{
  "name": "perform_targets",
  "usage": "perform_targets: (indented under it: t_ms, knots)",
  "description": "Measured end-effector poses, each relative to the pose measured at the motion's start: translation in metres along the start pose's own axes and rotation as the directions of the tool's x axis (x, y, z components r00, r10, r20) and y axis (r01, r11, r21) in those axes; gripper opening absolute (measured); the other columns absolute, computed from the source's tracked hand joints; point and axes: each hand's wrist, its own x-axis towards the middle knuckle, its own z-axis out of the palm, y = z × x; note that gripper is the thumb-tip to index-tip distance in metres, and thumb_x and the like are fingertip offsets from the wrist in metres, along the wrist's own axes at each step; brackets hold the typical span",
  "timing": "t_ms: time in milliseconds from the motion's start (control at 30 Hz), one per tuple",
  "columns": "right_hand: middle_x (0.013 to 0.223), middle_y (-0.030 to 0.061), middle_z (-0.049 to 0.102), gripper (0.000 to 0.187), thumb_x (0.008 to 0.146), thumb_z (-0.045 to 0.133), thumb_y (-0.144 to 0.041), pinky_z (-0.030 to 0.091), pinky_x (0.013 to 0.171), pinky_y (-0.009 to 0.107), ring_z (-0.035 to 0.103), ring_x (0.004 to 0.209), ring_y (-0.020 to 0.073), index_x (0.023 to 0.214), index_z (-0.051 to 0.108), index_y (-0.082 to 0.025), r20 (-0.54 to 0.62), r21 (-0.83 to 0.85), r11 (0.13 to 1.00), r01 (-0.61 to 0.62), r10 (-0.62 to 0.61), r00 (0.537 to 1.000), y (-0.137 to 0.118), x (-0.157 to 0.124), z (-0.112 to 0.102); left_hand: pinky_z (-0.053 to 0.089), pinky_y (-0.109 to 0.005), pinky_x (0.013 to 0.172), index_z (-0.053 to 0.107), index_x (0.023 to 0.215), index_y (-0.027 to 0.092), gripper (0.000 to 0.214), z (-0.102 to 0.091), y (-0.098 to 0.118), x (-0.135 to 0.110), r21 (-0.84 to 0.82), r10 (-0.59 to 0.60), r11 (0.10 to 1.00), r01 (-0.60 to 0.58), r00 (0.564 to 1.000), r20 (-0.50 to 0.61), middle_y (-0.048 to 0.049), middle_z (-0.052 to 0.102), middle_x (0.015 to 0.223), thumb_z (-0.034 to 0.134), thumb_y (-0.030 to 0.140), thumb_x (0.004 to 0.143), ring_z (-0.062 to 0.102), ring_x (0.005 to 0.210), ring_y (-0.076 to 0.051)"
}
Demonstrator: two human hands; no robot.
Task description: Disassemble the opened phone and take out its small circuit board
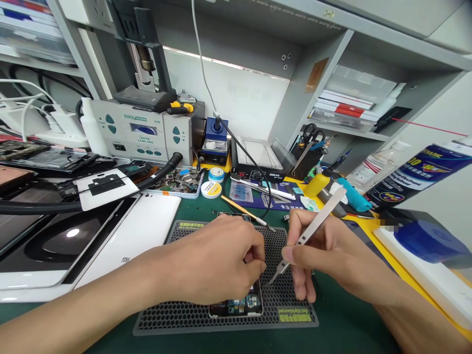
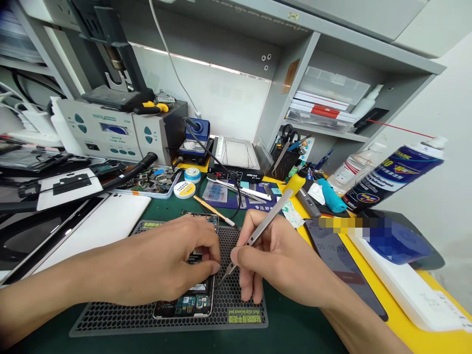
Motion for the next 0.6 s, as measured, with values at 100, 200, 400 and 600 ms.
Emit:
perform_targets:
  t_ms: [100, 200, 400, 600]
  knots:
    - [0.054, -0.0006, 0.072, 0.025, 0.080, 0.077, -0.019, 0.053, 0.042, 0.019, 0.068, 0.046, 0.0145, 0.076, 0.053, -0.021, 0.003, 0.009, 1.000, 0.001, -0.001, 1.000, -0.001, -0.001, 0.000, 0.044, -0.031, 0.064, 0.070, 0.083, 0.023, 0.019, -0.001, -0.001, -0.001, -0.028, -0.017, 0.999, 0.017, 1.000, -0.002, -0.0013, 0.072, 0.082, 0.054, 0.032, 0.089, 0.064, 0.079, -0.019]
    - [0.055, -0.0004, 0.073, 0.025, 0.080, 0.079, -0.020, 0.053, 0.044, 0.019, 0.066, 0.045, 0.0132, 0.079, 0.054, -0.021, 0.024, 0.024, 1.000, 0.010, -0.010, 1.000, 0.002, -0.002, 0.002, 0.042, -0.028, 0.056, 0.070, 0.083, 0.024, 0.022, -0.003, -0.001, -0.001, -0.038, -0.016, 0.999, 0.015, 0.999, -0.031, 0.0016, 0.071, 0.078, 0.053, 0.034, 0.091, 0.062, 0.070, -0.015]
    - [0.057, -0.0014, 0.073, 0.024, 0.081, 0.080, -0.022, 0.054, 0.049, 0.020, 0.064, 0.048, 0.0115, 0.083, 0.056, -0.020, 0.037, -0.010, 1.000, -0.022, 0.023, 0.999, 0.005, 0.000, 0.007, 0.040, -0.025, 0.051, 0.070, 0.085, 0.027, 0.021, -0.006, -0.003, -0.002, -0.090, 0.000, 0.996, -0.004, 0.999, -0.051, 0.0074, 0.067, 0.072, 0.052, 0.033, 0.093, 0.055, 0.061, -0.011]
    - [0.058, -0.0024, 0.072, 0.024, 0.082, 0.079, -0.023, 0.054, 0.051, 0.022, 0.064, 0.051, 0.0120, 0.084, 0.056, -0.021, 0.046, -0.029, 0.999, -0.041, 0.042, 0.998, 0.005, 0.002, 0.006, 0.042, -0.023, 0.057, 0.070, 0.084, 0.026, 0.022, -0.014, 0.003, -0.016, -0.050, 0.057, 0.997, -0.065, 0.989, -0.139, 0.0064, 0.068, 0.074, 0.051, 0.027, 0.096, 0.058, 0.065, -0.010]
